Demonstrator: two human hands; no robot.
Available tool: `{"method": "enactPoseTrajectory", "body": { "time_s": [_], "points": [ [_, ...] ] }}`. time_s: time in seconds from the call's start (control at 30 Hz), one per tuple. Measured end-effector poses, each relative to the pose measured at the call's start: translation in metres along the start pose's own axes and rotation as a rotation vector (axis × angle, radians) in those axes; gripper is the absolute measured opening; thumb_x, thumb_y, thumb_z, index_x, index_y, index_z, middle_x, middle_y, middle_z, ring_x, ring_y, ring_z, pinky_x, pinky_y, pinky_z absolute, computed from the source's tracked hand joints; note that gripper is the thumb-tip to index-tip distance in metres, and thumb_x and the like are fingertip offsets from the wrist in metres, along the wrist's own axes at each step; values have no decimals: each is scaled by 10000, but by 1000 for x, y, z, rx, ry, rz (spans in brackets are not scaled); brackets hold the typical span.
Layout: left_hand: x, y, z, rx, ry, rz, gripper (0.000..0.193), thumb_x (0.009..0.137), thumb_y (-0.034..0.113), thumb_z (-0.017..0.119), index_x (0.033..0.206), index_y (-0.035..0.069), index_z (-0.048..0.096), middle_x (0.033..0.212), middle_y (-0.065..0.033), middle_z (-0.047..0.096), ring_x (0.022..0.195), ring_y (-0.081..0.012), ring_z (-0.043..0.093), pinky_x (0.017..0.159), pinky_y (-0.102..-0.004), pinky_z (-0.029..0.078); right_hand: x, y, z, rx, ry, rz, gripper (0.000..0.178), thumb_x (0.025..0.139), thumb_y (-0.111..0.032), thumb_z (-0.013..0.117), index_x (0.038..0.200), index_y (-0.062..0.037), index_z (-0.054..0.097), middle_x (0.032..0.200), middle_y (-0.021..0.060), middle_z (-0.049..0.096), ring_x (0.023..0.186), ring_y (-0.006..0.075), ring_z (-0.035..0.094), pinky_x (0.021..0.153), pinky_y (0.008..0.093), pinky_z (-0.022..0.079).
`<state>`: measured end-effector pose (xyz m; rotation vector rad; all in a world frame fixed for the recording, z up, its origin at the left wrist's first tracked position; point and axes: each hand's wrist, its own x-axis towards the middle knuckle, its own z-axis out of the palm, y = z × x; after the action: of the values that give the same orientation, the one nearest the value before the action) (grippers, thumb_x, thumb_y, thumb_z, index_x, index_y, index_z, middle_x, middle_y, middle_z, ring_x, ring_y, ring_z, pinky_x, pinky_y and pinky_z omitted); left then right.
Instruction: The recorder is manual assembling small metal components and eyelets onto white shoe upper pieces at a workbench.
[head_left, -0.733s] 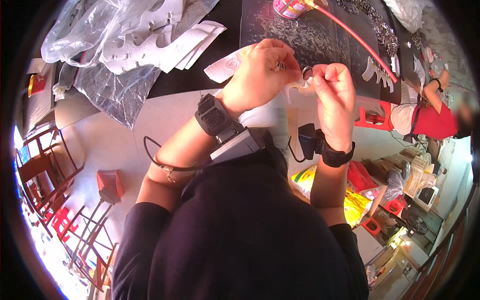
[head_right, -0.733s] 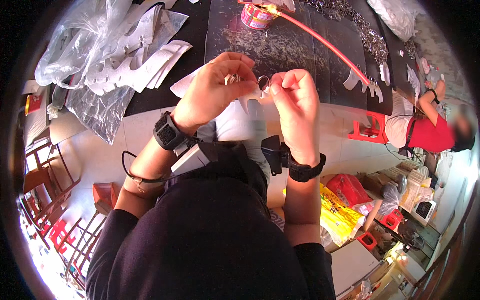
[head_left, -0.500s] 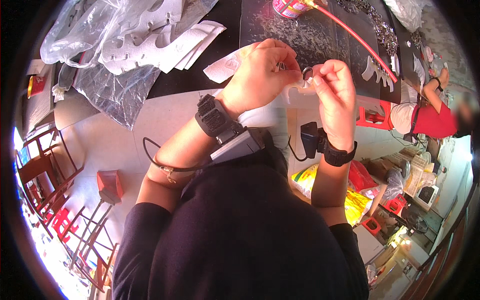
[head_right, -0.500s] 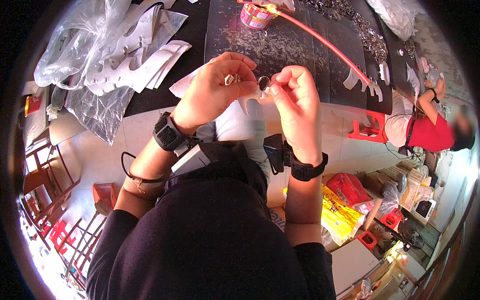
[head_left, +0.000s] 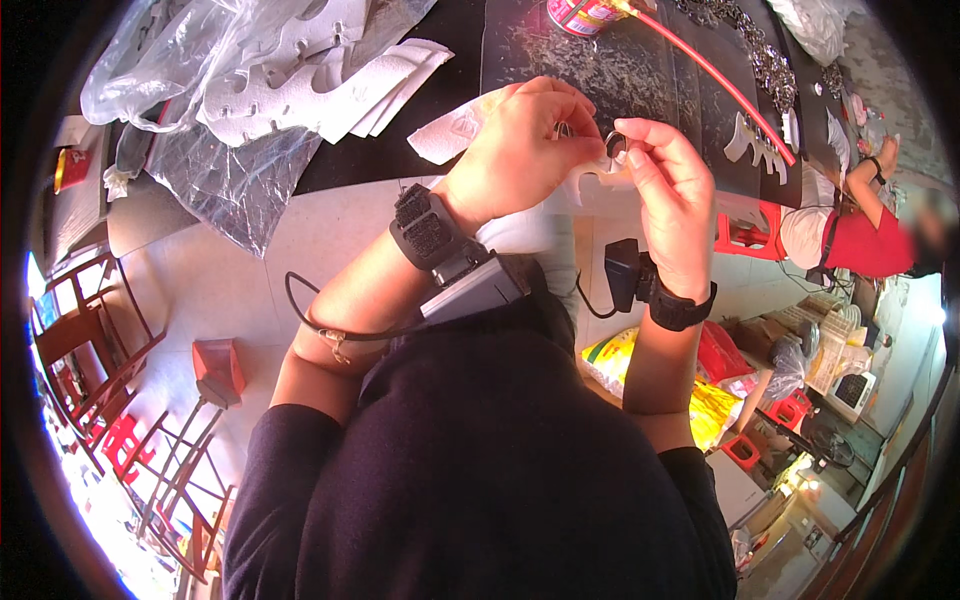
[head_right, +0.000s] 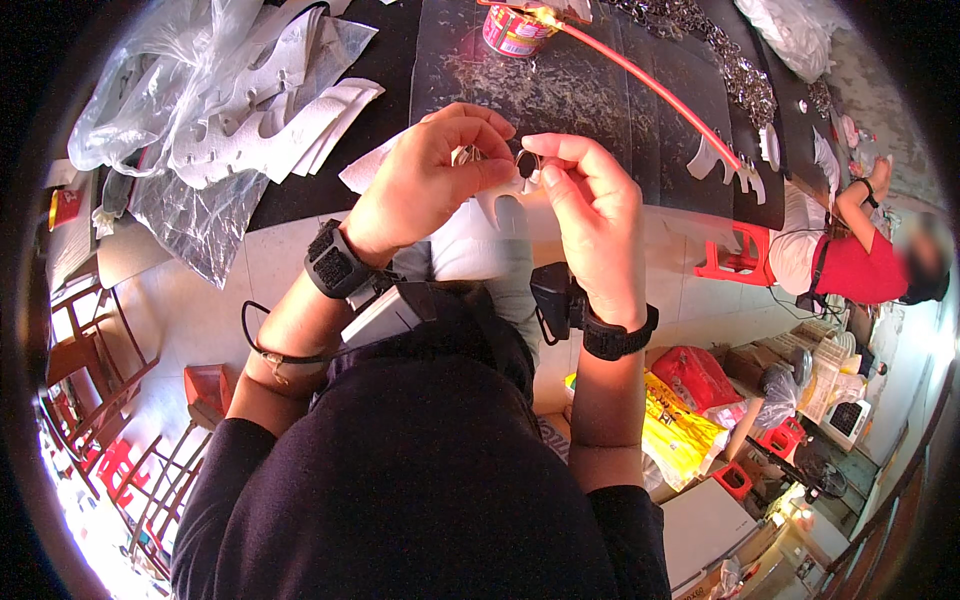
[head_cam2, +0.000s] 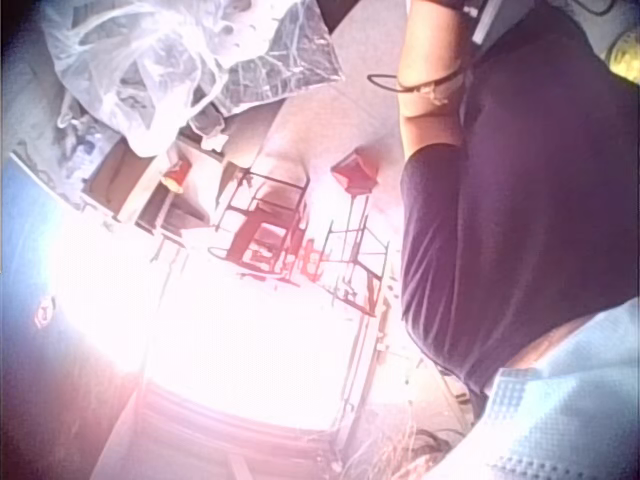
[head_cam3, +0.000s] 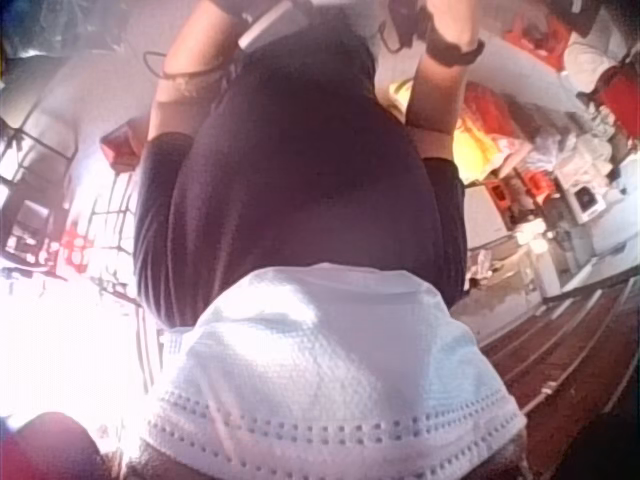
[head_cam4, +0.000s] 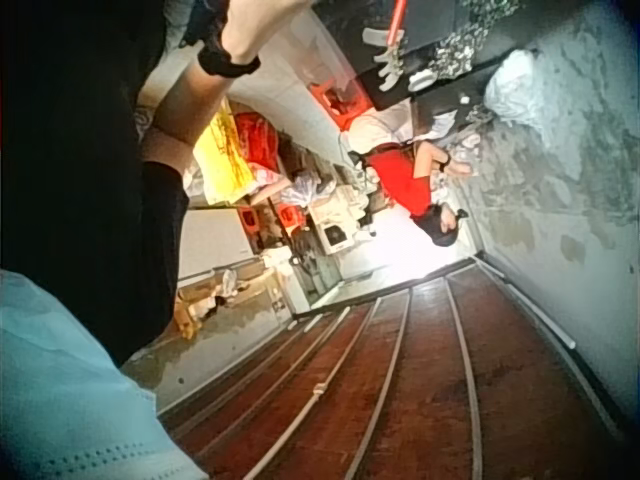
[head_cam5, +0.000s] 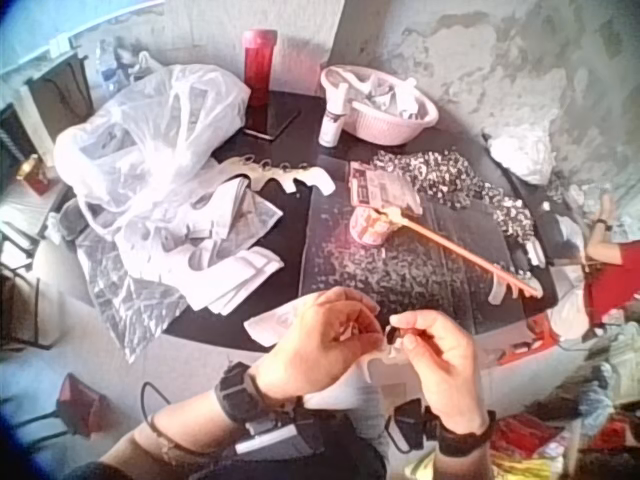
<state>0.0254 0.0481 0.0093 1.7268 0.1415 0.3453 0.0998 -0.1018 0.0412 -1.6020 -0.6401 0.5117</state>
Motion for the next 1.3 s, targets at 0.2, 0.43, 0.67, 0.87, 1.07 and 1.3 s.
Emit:
{"method": "enactPoseTrajectory", "body": {
  "time_s": [0.2, 0.43, 0.67, 0.87, 1.07, 1.3],
  "points": [
    [2, -2, -2, 17, 15, 42, 101, 731, 75, 643, 790, -6, 630, 1000, -90, 587, 888, -151, 579, 773, -275, 459, 2, 0, -3, -5, -24, 2, 201, 859, 39, 491, 1036, 12, 583, 896, 2, 577, 777, 42, 508, 724, 184, 420],
    [3, -5, 0, -154, -105, -22, 135, 804, 49, 594, 919, -22, 591, 969, -55, 582, 880, -114, 555, 797, -251, 438, 0, -2, -1, 44, -5, -1, 208, 873, 29, 472, 1057, 16, 568, 932, 11, 581, 800, 44, 504, 748, 184, 411],
    [0, -1, -7, -248, -114, -67, 208, 897, 157, 520, 1024, 4, 580, 959, -37, 599, 886, -96, 536, 782, -234, 420, 0, 3, -8, 19, 16, 1, 193, 882, 3, 484, 1054, 16, 570, 951, 14, 584, 817, 46, 509, 756, 184, 409],
    [0, 7, -10, -284, -121, -146, 247, 899, 193, 528, 1064, 15, 572, 959, -29, 605, 908, -91, 527, 790, -229, 409, 0, -2, -4, 31, 13, -42, 189, 886, -3, 484, 1053, 16, 569, 978, 20, 586, 831, 42, 503, 761, 183, 407],
    [4, 6, -4, -86, -94, 28, 232, 817, 79, 622, 1034, 15, 571, 927, -38, 609, 872, -84, 550, 785, -247, 438, 1, 0, -5, 46, -21, -42, 221, 871, 22, 486, 1079, -10, 551, 857, -4, 546, 781, 47, 494, 732, 189, 415],
    [2, 11, 0, -3, -77, 26, 271, 742, -2, 646, 996, 23, 556, 821, -35, 622, 775, -94, 588, 697, -237, 461, 1, -1, -4, 54, -39, 22, 270, 831, 47, 511, 1094, -9, 540, 827, -4, 530, 762, 57, 495, 710, 189, 408]
  ]
}}
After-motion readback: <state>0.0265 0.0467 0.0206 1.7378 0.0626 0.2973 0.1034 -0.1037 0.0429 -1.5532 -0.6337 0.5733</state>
